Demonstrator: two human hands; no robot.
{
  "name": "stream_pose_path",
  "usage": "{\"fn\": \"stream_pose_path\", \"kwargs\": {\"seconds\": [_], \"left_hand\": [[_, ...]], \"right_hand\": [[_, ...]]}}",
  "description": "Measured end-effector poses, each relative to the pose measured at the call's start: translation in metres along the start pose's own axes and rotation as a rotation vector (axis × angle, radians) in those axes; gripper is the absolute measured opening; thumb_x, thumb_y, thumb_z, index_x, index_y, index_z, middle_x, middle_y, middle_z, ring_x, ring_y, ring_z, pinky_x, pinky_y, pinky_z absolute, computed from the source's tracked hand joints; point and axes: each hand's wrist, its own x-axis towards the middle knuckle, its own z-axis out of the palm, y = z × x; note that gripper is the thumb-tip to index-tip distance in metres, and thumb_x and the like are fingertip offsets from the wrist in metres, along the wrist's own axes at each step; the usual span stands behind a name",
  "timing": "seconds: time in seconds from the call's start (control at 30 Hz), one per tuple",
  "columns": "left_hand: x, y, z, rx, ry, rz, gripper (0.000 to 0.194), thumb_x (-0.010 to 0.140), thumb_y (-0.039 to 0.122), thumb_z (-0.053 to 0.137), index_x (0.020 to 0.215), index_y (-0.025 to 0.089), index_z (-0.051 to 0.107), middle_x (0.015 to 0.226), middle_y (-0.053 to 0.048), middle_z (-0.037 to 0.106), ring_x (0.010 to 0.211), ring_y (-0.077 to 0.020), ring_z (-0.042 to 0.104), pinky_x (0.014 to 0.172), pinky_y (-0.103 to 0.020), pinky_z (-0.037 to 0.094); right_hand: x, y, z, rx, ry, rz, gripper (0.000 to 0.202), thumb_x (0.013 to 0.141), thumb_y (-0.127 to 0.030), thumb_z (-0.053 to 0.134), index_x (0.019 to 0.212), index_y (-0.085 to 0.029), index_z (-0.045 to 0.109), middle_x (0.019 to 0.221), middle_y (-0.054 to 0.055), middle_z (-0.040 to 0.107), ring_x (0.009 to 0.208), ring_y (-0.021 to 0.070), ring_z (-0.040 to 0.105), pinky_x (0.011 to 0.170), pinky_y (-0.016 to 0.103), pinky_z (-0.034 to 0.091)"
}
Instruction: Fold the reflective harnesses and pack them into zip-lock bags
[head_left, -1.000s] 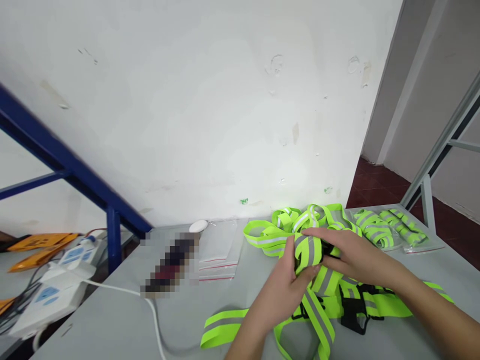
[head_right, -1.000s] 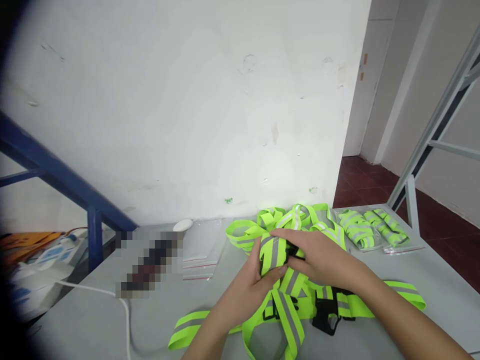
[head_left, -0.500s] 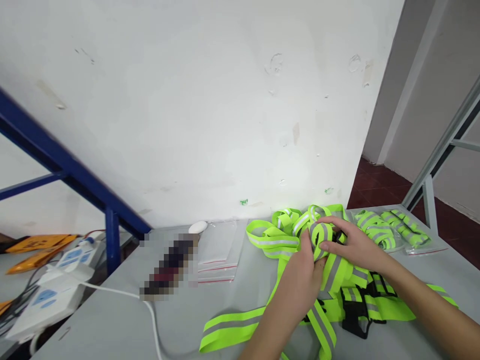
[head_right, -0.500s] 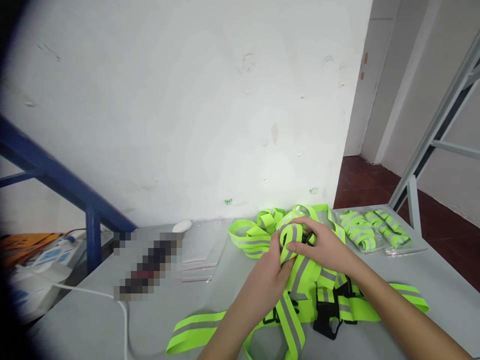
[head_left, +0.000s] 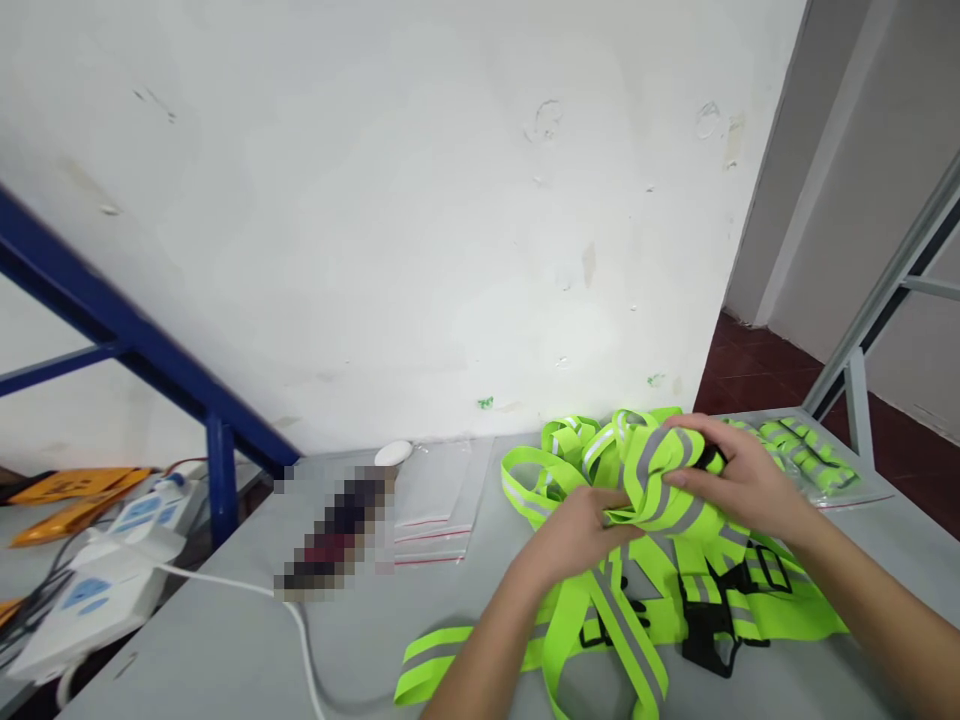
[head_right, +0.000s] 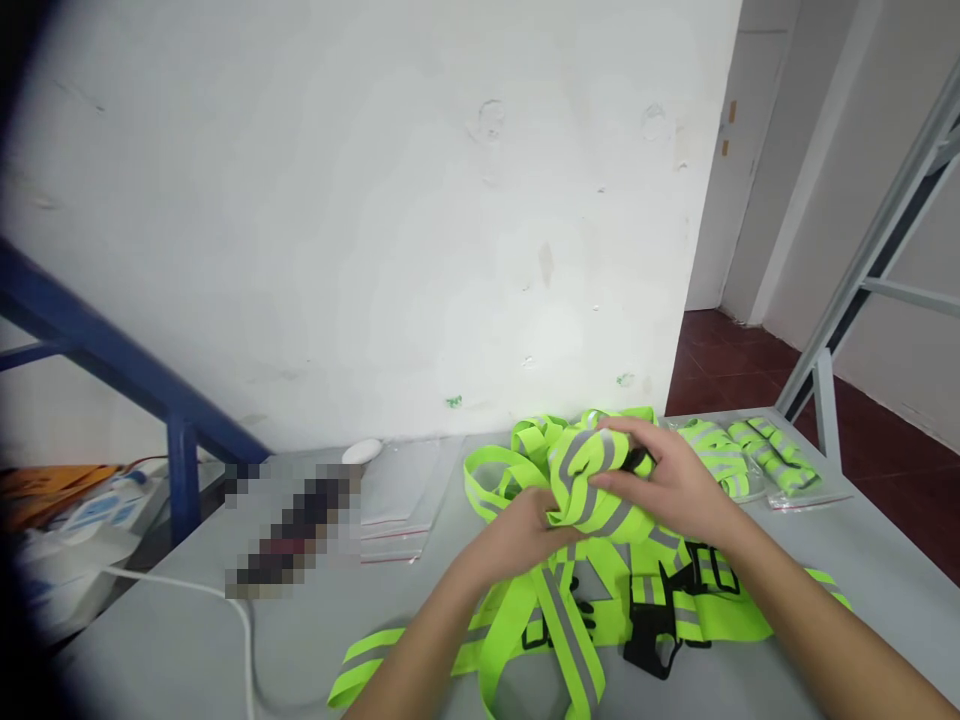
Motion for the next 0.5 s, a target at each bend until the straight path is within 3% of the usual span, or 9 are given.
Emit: {"fn": "stream_pose_path", "kwargs": {"seconds": [0.1, 0.2, 0.33, 0.43, 0.5], "left_hand": [[0.023, -0.019, -0.014, 0.186, 0.097, 0.189, 0.021, 0.082, 0.021, 0.057, 0.093, 0.024, 0.076, 0.089, -0.007, 0.073, 0.08, -0.0245, 0.064, 0.071, -0.034, 0.05], [0.043, -0.028, -0.031, 0.458, 0.222, 0.355, 0.038, 0.083, 0.007, 0.045, 0.101, 0.024, 0.074, 0.098, -0.009, 0.073, 0.094, -0.0261, 0.059, 0.085, -0.041, 0.044], [0.059, -0.014, -0.044, 0.731, 0.253, 0.475, 0.052, 0.085, -0.001, 0.037, 0.115, 0.029, 0.067, 0.114, -0.006, 0.07, 0.112, -0.025, 0.051, 0.106, -0.049, 0.025], [0.068, 0.004, -0.037, 0.88, 0.253, 0.569, 0.051, 0.091, 0.003, 0.037, 0.123, 0.036, 0.06, 0.135, -0.001, 0.059, 0.127, -0.0243, 0.043, 0.114, -0.053, 0.006], [0.073, 0.012, -0.029, 0.979, 0.254, 0.594, 0.057, 0.091, 0.003, 0.038, 0.135, 0.038, 0.049, 0.149, 0.001, 0.044, 0.135, -0.026, 0.035, 0.115, -0.056, 0.003]], "right_hand": [[-0.012, -0.008, 0.01, -0.05, -0.189, -0.107, 0.036, 0.084, -0.039, 0.067, 0.118, -0.028, 0.063, 0.11, 0.005, 0.071, 0.098, 0.0253, 0.067, 0.081, 0.034, 0.056], [-0.026, -0.009, 0.022, -0.066, -0.303, -0.093, 0.036, 0.084, -0.038, 0.066, 0.119, -0.03, 0.062, 0.111, 0.004, 0.07, 0.09, 0.0233, 0.068, 0.072, 0.031, 0.056], [-0.034, -0.006, 0.034, -0.054, -0.318, 0.066, 0.036, 0.086, -0.042, 0.063, 0.121, -0.032, 0.06, 0.115, 0.003, 0.068, 0.059, 0.0137, 0.06, 0.05, 0.025, 0.051], [-0.032, -0.008, 0.039, -0.034, -0.331, 0.145, 0.039, 0.086, -0.045, 0.062, 0.124, -0.032, 0.059, 0.115, 0.003, 0.067, 0.049, 0.0094, 0.05, 0.048, 0.025, 0.049], [-0.03, -0.008, 0.042, 0.007, -0.356, 0.194, 0.043, 0.086, -0.046, 0.062, 0.126, -0.032, 0.058, 0.116, 0.003, 0.066, 0.05, 0.0097, 0.05, 0.05, 0.026, 0.05]]}}
